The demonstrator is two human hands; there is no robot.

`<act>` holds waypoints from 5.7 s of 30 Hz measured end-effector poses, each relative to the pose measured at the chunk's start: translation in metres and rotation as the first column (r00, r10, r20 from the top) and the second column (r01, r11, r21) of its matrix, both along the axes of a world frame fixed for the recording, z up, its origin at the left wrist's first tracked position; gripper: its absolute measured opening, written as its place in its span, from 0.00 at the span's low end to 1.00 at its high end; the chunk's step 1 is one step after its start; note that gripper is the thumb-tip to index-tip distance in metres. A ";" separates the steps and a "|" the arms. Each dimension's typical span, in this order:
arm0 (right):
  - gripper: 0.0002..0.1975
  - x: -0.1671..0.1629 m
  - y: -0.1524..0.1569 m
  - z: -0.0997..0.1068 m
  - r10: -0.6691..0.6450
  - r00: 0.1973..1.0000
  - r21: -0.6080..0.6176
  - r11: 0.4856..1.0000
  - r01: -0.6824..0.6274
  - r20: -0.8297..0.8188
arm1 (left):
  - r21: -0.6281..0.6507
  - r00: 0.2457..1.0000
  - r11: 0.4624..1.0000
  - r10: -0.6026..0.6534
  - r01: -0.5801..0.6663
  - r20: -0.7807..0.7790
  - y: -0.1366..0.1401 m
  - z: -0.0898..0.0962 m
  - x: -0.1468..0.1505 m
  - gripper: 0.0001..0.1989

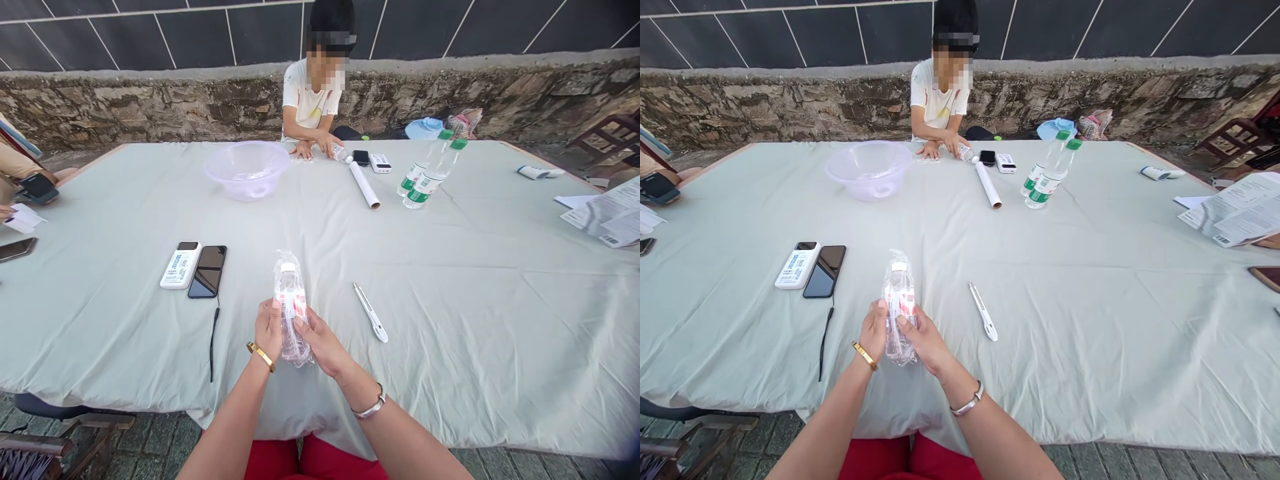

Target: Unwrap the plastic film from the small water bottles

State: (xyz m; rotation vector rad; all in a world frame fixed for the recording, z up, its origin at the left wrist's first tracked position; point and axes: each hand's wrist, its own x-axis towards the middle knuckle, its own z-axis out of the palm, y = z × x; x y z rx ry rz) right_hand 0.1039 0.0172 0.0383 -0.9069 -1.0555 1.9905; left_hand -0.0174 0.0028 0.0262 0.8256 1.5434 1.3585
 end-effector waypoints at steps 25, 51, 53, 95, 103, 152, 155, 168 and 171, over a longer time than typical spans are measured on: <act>0.23 0.017 0.013 -0.002 -0.220 0.972 -0.254 0.948 0.194 -0.079 | -0.212 0.811 0.976 0.089 0.044 0.578 -0.003 0.013 -0.045 0.21; 0.30 0.015 0.003 -0.001 -0.532 0.330 0.618 0.741 -0.263 0.779 | 0.060 0.958 0.998 -0.019 0.002 0.286 0.006 0.015 0.008 0.18; 0.31 0.013 0.011 0.000 -0.534 0.291 0.607 0.728 -0.319 0.793 | 0.087 0.950 0.995 0.009 -0.038 0.311 0.004 0.024 -0.001 0.18; 0.42 -0.053 0.047 0.029 0.365 0.929 0.413 0.856 -0.312 -0.056 | -0.119 0.904 0.901 -0.425 0.417 -0.051 -0.016 0.095 -0.047 0.18; 0.34 -0.028 -0.007 -0.001 0.638 0.769 0.153 0.764 -0.627 -0.033 | 0.036 0.991 0.999 -0.011 0.015 -0.130 -0.012 0.096 -0.072 0.13; 0.06 0.021 0.010 0.046 -0.064 0.719 0.520 0.735 -0.435 0.692 | -0.038 0.893 0.933 -0.354 0.358 -0.278 0.009 0.030 -0.021 0.15; 0.14 0.016 0.017 0.039 -0.210 0.812 0.512 0.850 -0.123 0.545 | 0.018 0.899 0.900 -0.436 0.435 0.034 0.003 0.022 -0.012 0.22; 0.31 0.085 0.089 -0.003 -0.551 0.514 0.425 0.835 0.350 0.658 | -0.085 0.964 0.975 -0.186 0.205 0.188 0.012 0.000 -0.021 0.23; 0.42 0.093 0.123 -0.014 -0.592 0.352 0.522 0.805 0.280 0.725 | -0.111 0.965 0.974 -0.175 0.199 0.194 0.015 -0.006 -0.021 0.25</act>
